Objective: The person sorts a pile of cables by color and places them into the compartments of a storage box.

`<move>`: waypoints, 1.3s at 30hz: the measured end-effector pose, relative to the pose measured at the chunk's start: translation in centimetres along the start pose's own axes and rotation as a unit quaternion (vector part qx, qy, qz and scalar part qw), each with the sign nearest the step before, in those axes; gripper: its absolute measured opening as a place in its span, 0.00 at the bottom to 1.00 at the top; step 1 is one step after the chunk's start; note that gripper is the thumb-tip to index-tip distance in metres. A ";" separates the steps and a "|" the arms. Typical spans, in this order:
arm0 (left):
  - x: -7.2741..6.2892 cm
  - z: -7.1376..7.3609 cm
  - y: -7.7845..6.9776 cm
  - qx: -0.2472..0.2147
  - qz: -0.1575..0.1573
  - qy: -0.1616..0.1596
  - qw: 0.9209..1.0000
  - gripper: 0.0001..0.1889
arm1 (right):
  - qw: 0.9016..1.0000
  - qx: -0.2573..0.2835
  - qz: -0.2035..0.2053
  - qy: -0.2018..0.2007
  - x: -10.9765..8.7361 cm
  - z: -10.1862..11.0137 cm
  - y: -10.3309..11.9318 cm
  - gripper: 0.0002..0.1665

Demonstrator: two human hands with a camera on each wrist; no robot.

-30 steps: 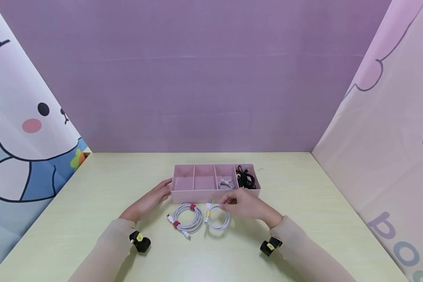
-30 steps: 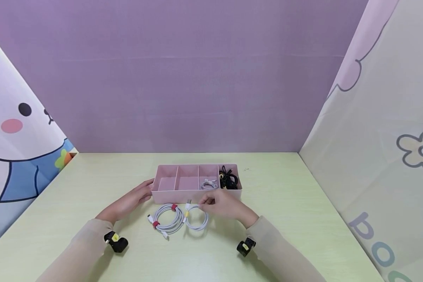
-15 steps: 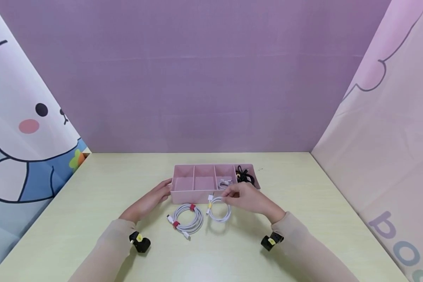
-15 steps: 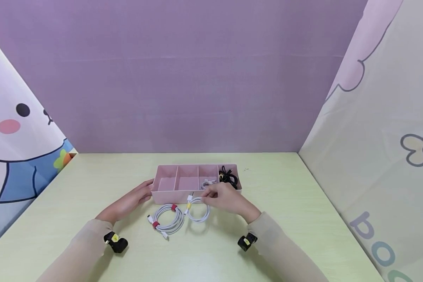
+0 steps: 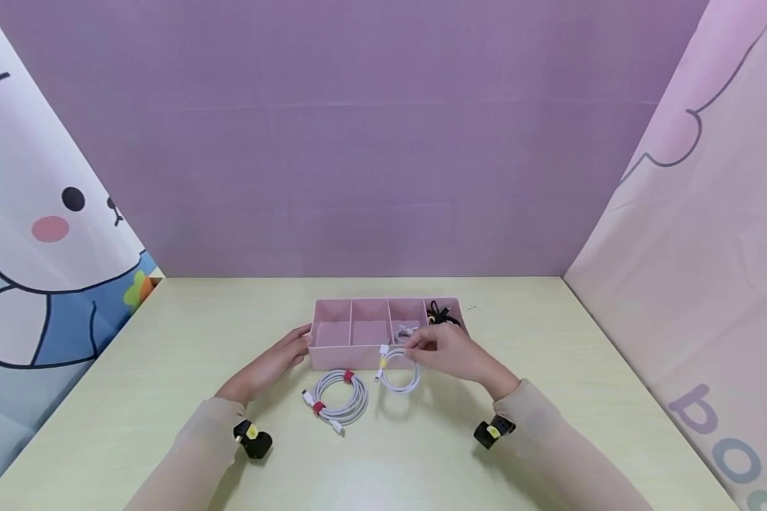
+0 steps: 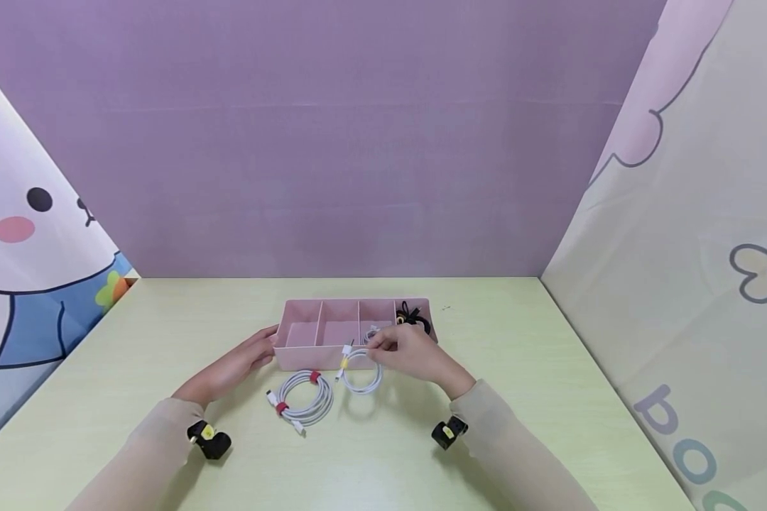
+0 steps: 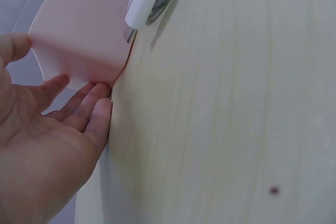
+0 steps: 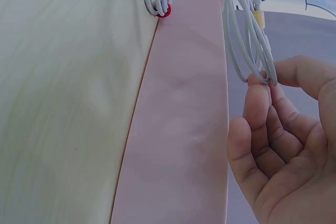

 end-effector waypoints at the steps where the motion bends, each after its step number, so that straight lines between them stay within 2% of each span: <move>1: 0.0 0.0 0.0 0.001 0.000 0.000 1.000 0.34 | 1.000 0.004 -0.002 -0.001 0.0 0.0 -0.1 0.04; 19: -0.1 0.1 0.2 -0.002 0.006 -0.007 1.000 0.33 | 1.000 0.011 -0.021 -0.019 0.5 1.0 -0.5 0.05; 27: -0.1 0.0 0.1 0.004 0.001 -0.006 1.000 0.34 | 0.998 0.019 -0.049 -0.034 0.8 1.8 -0.8 0.05; 39: -0.2 -0.1 0.1 0.026 0.011 -0.006 1.000 0.37 | 0.998 0.022 -0.050 -0.034 1.4 2.5 -0.8 0.09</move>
Point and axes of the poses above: each hand's wrist, its own x-axis towards the middle knuckle, its own z-axis out of the back of the hand, y = z × x, the point moved 6 cm from there along x, towards the middle knuckle, and after that the axes turned 8 degrees about -z, right-handed, at the moved point
